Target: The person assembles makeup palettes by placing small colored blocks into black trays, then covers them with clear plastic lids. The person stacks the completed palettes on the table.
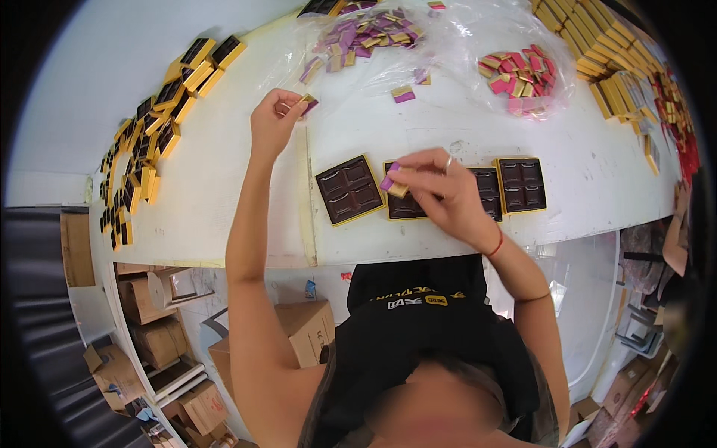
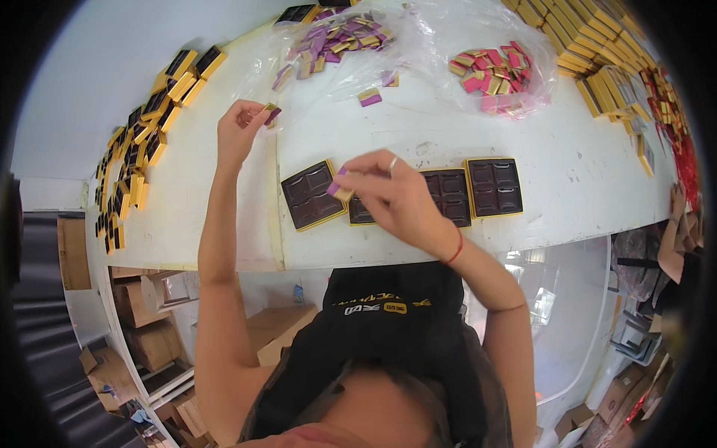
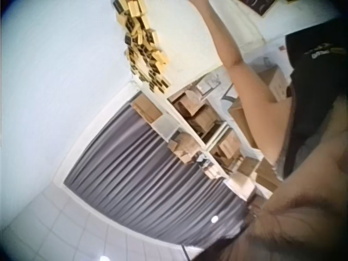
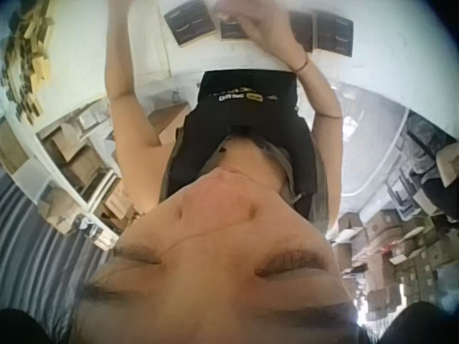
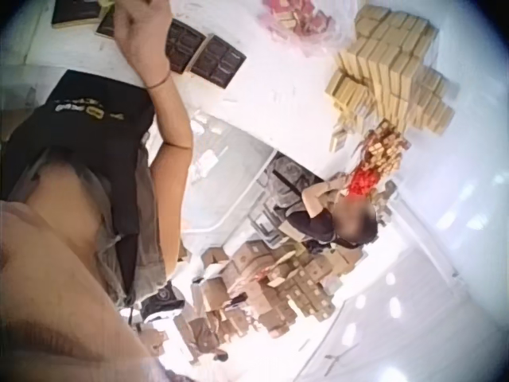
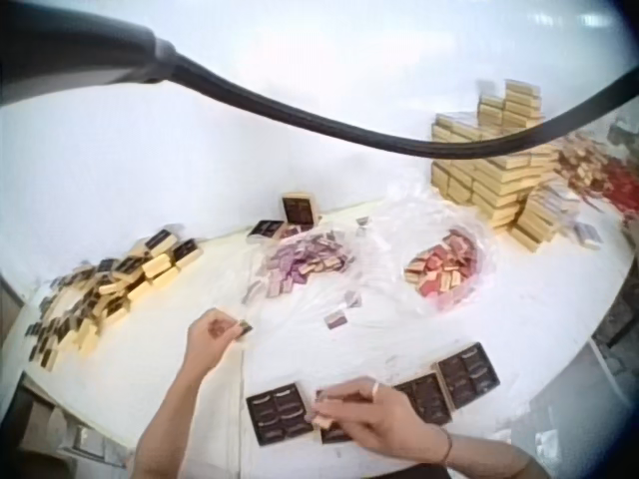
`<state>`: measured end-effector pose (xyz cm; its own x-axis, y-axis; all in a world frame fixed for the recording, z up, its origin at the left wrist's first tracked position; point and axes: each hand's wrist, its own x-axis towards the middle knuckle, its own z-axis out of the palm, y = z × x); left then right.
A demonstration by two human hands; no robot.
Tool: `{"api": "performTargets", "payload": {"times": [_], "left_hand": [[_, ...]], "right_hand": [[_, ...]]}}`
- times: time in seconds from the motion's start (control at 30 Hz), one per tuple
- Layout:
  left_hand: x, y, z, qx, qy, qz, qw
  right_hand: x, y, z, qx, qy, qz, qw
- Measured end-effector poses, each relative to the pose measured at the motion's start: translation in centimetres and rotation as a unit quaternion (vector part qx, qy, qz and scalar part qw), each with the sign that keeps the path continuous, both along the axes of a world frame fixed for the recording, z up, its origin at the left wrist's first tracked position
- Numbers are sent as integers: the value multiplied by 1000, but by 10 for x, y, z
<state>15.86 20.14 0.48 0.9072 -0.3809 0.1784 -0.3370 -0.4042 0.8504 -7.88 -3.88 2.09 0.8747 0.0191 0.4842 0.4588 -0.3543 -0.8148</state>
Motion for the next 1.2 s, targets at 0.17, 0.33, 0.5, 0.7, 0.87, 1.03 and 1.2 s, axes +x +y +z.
{"api": "performTargets", "payload": {"times": [0.17, 0.33, 0.5, 0.7, 0.87, 1.03, 1.2], "left_hand": [[-81, 16, 18, -169, 156, -19, 973], [-94, 33, -2, -145, 222, -21, 964], [-104, 36, -30, -13, 132, -47, 990], [-104, 32, -31, 37, 77, -46, 995], [-110, 31, -30, 58, 80, -38, 994], [-127, 27, -17, 122, 1, -22, 992], [-143, 34, -29, 175, -132, -73, 973]], "right_hand": [[2, 37, -38, -76, -15, -42, 996], [12, 53, -51, -244, -45, -52, 967], [11, 55, -53, -355, -59, -24, 933], [-2, 61, -45, -398, -31, -24, 916], [2, 56, -51, -345, -18, -3, 938], [20, 40, -41, -266, 46, 31, 962], [41, 35, -30, -284, -4, 65, 957]]}}
